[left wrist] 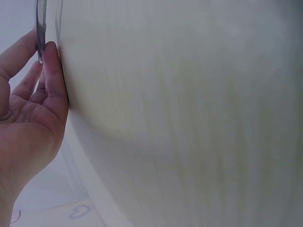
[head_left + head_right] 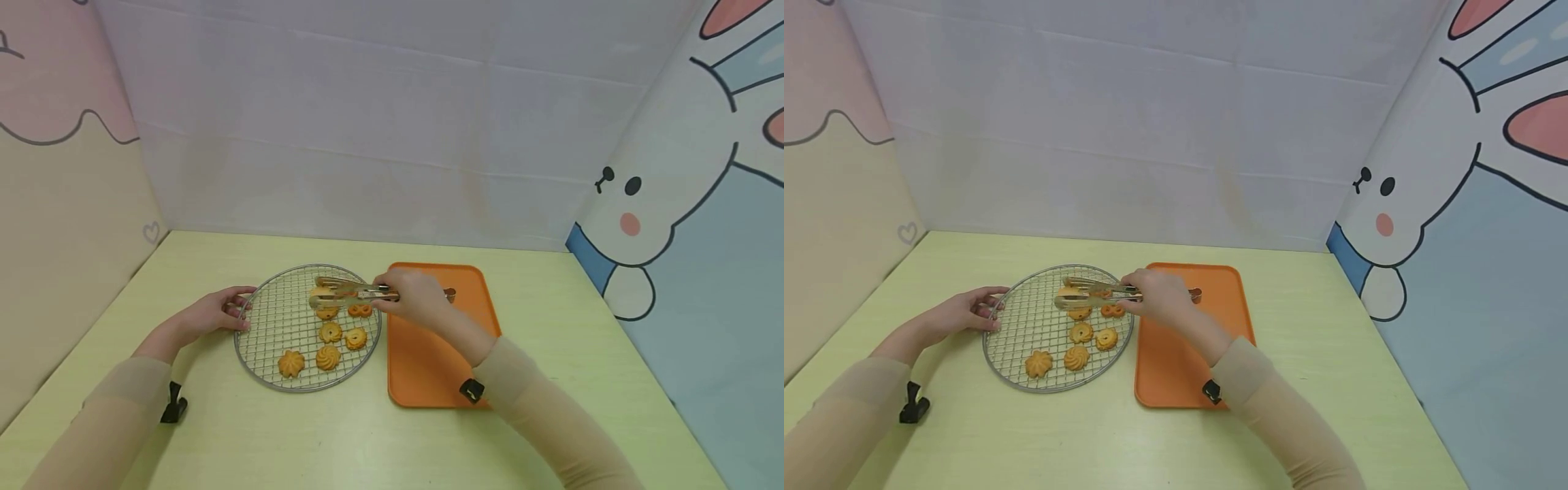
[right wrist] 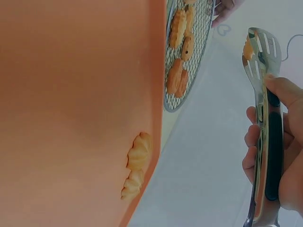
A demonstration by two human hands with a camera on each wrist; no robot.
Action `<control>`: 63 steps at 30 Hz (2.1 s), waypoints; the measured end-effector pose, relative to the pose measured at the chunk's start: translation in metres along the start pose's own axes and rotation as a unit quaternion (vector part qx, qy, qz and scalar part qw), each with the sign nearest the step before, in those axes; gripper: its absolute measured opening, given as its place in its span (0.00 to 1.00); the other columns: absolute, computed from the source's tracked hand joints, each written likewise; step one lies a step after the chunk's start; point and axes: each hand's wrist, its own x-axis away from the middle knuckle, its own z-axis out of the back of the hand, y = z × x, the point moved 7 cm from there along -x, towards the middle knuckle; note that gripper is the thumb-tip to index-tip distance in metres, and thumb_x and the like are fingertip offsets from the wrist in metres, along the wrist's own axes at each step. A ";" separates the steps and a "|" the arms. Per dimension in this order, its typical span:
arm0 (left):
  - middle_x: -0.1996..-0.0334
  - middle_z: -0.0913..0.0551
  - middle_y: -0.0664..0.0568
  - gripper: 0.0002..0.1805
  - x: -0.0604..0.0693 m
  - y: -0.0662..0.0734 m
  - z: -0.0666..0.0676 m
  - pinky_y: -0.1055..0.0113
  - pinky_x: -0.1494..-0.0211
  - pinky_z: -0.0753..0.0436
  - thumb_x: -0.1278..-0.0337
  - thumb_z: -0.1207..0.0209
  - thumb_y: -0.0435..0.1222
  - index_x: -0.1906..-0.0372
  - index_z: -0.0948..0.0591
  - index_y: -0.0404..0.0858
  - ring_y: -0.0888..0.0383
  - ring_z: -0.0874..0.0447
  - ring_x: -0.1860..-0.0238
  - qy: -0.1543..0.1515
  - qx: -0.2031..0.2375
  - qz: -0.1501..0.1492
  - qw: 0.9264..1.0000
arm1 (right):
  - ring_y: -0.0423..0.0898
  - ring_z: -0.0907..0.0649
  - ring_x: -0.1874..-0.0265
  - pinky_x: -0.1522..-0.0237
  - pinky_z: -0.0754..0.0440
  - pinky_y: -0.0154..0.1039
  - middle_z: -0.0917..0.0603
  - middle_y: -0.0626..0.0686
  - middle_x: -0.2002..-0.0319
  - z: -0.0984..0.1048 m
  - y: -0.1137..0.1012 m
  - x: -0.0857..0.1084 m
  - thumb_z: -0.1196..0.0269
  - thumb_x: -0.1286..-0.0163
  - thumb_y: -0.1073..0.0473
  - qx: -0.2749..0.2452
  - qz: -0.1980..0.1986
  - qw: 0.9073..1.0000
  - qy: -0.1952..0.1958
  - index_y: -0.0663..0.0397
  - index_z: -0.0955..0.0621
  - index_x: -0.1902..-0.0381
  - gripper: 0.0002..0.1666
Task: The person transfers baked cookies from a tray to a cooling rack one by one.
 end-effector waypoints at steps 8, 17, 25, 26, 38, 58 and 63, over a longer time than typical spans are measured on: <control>0.45 0.35 0.38 0.46 0.001 0.002 0.000 0.72 0.59 0.27 0.50 0.33 0.36 0.28 0.44 0.36 0.55 0.33 0.57 0.001 0.001 0.005 1.000 | 0.39 0.20 0.72 0.84 0.33 0.31 0.17 0.45 0.55 -0.020 -0.025 -0.007 0.38 0.37 0.40 0.021 0.027 0.998 -0.045 0.42 0.19 0.48 0.23; 0.45 0.35 0.37 0.46 0.000 0.003 0.000 0.72 0.59 0.27 0.50 0.33 0.36 0.28 0.45 0.35 0.55 0.33 0.58 0.002 0.002 0.004 1.000 | 0.37 0.20 0.73 0.86 0.34 0.30 0.18 0.43 0.52 -0.043 -0.035 -0.015 0.39 0.37 0.38 0.064 0.032 0.995 -0.076 0.40 0.19 0.48 0.23; 0.45 0.35 0.37 0.46 0.000 0.002 0.000 0.71 0.59 0.27 0.50 0.33 0.36 0.28 0.44 0.35 0.55 0.33 0.58 0.003 -0.002 0.001 1.000 | 0.38 0.18 0.68 0.85 0.32 0.30 0.18 0.42 0.53 -0.055 -0.035 -0.015 0.39 0.38 0.37 0.073 0.039 0.994 -0.076 0.40 0.19 0.49 0.24; 0.45 0.35 0.37 0.46 0.000 0.002 0.000 0.71 0.59 0.27 0.50 0.33 0.36 0.28 0.44 0.35 0.55 0.33 0.58 0.003 -0.003 0.001 1.000 | 0.38 0.18 0.68 0.84 0.32 0.30 0.18 0.42 0.53 -0.056 -0.035 -0.015 0.39 0.38 0.37 0.072 0.039 0.994 -0.075 0.40 0.19 0.49 0.24; 0.45 0.35 0.37 0.46 0.000 0.001 0.000 0.71 0.59 0.27 0.49 0.33 0.37 0.28 0.45 0.35 0.56 0.33 0.58 0.000 0.001 0.000 1.000 | 0.39 0.18 0.66 0.83 0.30 0.31 0.18 0.44 0.49 -0.058 -0.026 -0.015 0.40 0.37 0.37 0.016 0.009 0.994 -0.105 0.41 0.20 0.46 0.26; 0.46 0.34 0.38 0.46 -0.001 0.001 0.000 0.72 0.59 0.27 0.51 0.32 0.37 0.29 0.44 0.35 0.56 0.33 0.58 0.006 -0.003 0.008 1.000 | 0.36 0.22 0.72 0.83 0.31 0.31 0.16 0.41 0.60 -0.055 -0.030 -0.015 0.38 0.37 0.43 -0.009 0.020 0.995 -0.099 0.40 0.18 0.56 0.14; 0.46 0.34 0.38 0.46 -0.001 0.001 0.001 0.72 0.59 0.28 0.51 0.32 0.37 0.29 0.44 0.35 0.56 0.33 0.58 0.006 -0.004 0.008 1.000 | 0.36 0.22 0.76 0.85 0.35 0.30 0.16 0.41 0.65 -0.048 -0.036 -0.017 0.37 0.36 0.45 0.033 0.053 0.997 -0.035 0.41 0.17 0.58 0.12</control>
